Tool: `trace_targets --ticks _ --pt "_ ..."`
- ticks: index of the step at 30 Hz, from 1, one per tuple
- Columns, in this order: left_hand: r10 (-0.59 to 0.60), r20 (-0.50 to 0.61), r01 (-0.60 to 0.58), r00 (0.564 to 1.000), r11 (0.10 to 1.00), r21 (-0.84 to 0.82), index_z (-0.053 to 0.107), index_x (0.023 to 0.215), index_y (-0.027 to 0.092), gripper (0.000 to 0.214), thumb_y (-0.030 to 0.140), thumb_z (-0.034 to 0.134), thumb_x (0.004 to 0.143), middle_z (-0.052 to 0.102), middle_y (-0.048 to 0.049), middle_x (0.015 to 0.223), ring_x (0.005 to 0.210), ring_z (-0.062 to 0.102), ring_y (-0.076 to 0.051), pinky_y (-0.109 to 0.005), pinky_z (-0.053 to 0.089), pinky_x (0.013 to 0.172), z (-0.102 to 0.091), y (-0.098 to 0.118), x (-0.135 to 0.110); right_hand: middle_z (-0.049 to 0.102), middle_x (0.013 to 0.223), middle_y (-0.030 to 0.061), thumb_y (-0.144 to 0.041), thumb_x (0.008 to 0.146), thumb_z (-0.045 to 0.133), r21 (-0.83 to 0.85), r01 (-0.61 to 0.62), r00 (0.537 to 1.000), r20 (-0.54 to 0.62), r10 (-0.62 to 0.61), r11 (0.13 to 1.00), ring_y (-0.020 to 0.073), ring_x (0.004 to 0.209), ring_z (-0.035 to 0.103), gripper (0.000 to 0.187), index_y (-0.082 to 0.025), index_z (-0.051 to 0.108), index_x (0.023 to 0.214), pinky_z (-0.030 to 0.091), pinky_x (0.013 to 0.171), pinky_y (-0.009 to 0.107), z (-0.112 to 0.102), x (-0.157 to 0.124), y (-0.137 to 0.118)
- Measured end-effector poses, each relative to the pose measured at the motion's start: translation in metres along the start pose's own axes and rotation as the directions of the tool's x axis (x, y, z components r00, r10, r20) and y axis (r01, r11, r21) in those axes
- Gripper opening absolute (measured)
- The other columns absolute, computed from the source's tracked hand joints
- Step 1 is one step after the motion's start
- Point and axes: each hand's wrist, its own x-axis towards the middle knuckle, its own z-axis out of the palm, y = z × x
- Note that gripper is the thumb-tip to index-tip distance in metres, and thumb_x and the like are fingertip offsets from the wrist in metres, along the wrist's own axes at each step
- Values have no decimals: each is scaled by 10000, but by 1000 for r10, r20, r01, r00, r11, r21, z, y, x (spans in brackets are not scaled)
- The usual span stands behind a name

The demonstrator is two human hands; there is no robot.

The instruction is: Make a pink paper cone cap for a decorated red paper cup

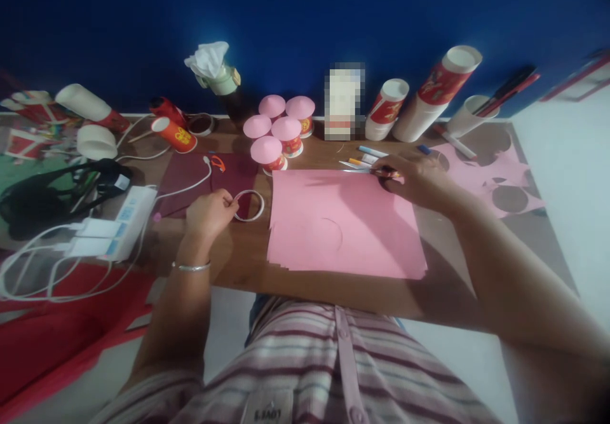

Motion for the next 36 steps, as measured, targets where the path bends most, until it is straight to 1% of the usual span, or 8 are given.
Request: trace_targets --ticks 5,8,11,16,21,28,33,36 --pt "165 -253 -225 953 946 -233 676 882 209 268 455 582 929 756 -62 854 807 704 -217 -310 506 752 4 28 -44 770 1064 89 -204 850 555 55 17 999 -47 -14 998 287 981 697 341 -234 707 1153 514 821 397 -21 -17 -6" --pt "468 -30 -391 883 699 -598 692 851 220 143 328 618 909 752 -17 818 748 692 -152 -261 534 734 13 62 -89 766 1093 100 -191 864 552 70 35 994 -110 -27 997 270 963 701 340 -227 703 1166 538 821 392 -36 -27 -12" --pt "644 91 -334 760 506 -795 706 970 209 129 294 684 875 770 -50 966 824 709 -155 -277 580 777 28 91 -117 765 1084 68 -203 865 576 128 78 978 -203 -51 989 240 927 710 338 -249 705 1175 572 832 388 -54 -36 -17" --pt "601 134 -85 788 321 -943 556 1367 219 585 354 759 835 586 -143 1462 1297 608 -243 -429 506 1101 56 120 -114 749 1106 17 -161 840 667 327 186 938 -340 -68 927 172 888 719 411 -285 688 1231 620 801 331 -76 -41 -23" --pt "586 81 64 807 50 -997 470 1445 248 795 382 844 756 487 -153 1543 1422 475 -279 -430 428 1129 64 151 -98 719 1049 26 -174 802 790 577 288 915 -401 -42 765 137 867 706 395 -227 690 1181 605 674 250 -86 -35 -30" --pt "221 -263 -303 939 172 -937 573 1144 220 699 480 930 601 581 -64 1130 982 561 -186 -349 463 936 59 146 -65 715 946 3 -238 817 839 698 364 907 -416 -64 617 97 857 704 314 -184 697 1092 581 709 222 -101 -24 -42" --pt "420 -196 -297 886 191 -936 678 965 189 624 522 946 510 668 -69 1023 981 596 -213 -357 480 928 50 138 -47 695 929 3 -192 842 812 697 425 898 -402 -177 577 100 865 684 292 -178 682 1103 567 711 242 -106 -11 -45" --pt "526 53 -136 849 315 -939 709 769 185 436 544 889 601 710 -47 831 846 662 -209 -308 524 766 48 141 -55 691 954 -9 -182 862 785 733 431 902 -368 -225 526 100 881 695 314 -186 657 1148 586 740 231 -98 1 -51"
